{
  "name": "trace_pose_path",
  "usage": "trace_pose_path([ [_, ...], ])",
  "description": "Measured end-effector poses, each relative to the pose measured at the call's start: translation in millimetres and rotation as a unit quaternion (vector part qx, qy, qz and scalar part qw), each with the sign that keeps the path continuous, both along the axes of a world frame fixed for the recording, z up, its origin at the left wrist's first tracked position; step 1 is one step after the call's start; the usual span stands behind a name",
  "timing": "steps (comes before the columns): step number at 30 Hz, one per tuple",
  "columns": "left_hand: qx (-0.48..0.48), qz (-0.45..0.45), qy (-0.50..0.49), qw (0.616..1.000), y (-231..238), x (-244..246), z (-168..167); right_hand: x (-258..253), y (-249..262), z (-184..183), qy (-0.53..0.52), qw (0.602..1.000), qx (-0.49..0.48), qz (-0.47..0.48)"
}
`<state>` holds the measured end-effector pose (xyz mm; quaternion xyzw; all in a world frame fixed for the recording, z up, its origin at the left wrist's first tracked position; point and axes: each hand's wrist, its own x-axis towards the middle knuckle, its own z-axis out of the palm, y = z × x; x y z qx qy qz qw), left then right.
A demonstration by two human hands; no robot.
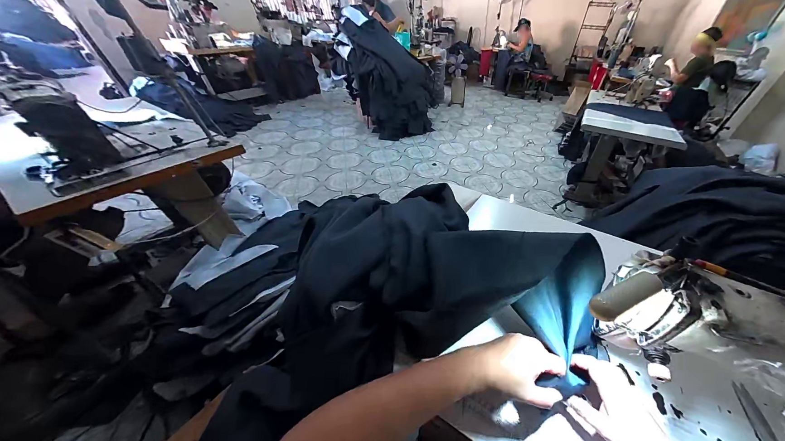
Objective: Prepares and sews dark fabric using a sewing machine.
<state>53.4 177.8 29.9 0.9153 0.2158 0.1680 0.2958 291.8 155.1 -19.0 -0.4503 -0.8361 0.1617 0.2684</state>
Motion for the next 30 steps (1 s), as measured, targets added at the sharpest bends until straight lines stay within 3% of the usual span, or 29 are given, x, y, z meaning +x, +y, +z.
trace_pose_path([
  [3, 0.162, 0.086, -0.081, 0.98, -15, 9, -15, 1, 8, -4, 0.014, 0.999, 0.034, -0.009],
  [5, 0.18, 0.152, -0.02, 0.972, -22, 12, -14, 1, 11, -12, 0.025, 0.997, 0.079, 0.004],
  [7, 0.034, 0.191, 0.123, 0.973, -27, 16, 7, -2, 9, -13, 0.029, 0.996, 0.08, 0.012],
  [10, -0.023, 0.208, 0.169, 0.963, -31, 27, 21, -20, -8, 33, -0.015, 0.997, -0.067, 0.016],
  [11, -0.02, 0.206, 0.168, 0.964, -33, 30, 22, -18, -8, 27, -0.011, 0.999, -0.042, 0.02],
  [14, -0.03, 0.185, 0.119, 0.975, -32, 32, 20, 1, 3, -28, 0.031, 0.987, 0.156, 0.004],
  [17, -0.135, 0.17, -0.045, 0.975, -26, 28, -2, 7, -6, -39, 0.072, 0.985, 0.155, -0.015],
  [20, -0.249, 0.171, -0.097, 0.948, -28, 32, -12, 9, -16, -38, 0.111, 0.978, 0.17, -0.037],
  [22, -0.17, 0.189, -0.077, 0.964, -40, 37, -16, 9, -24, -38, 0.111, 0.976, 0.179, -0.05],
  [23, -0.045, 0.204, -0.082, 0.975, -49, 40, -22, 8, -29, -39, 0.11, 0.977, 0.17, -0.063],
  [25, 0.254, 0.237, -0.117, 0.93, -54, 49, -46, 5, -41, -39, 0.104, 0.98, 0.136, -0.102],
  [26, 0.324, 0.231, -0.12, 0.909, -51, 51, -51, 2, -46, -38, 0.111, 0.978, 0.127, -0.123],
  [27, 0.339, 0.204, -0.1, 0.913, -47, 53, -52, -2, -50, -37, 0.117, 0.975, 0.127, -0.141],
  [30, 0.248, 0.112, -0.007, 0.962, -19, 55, -38, -11, -59, -28, 0.111, 0.972, 0.096, -0.185],
])
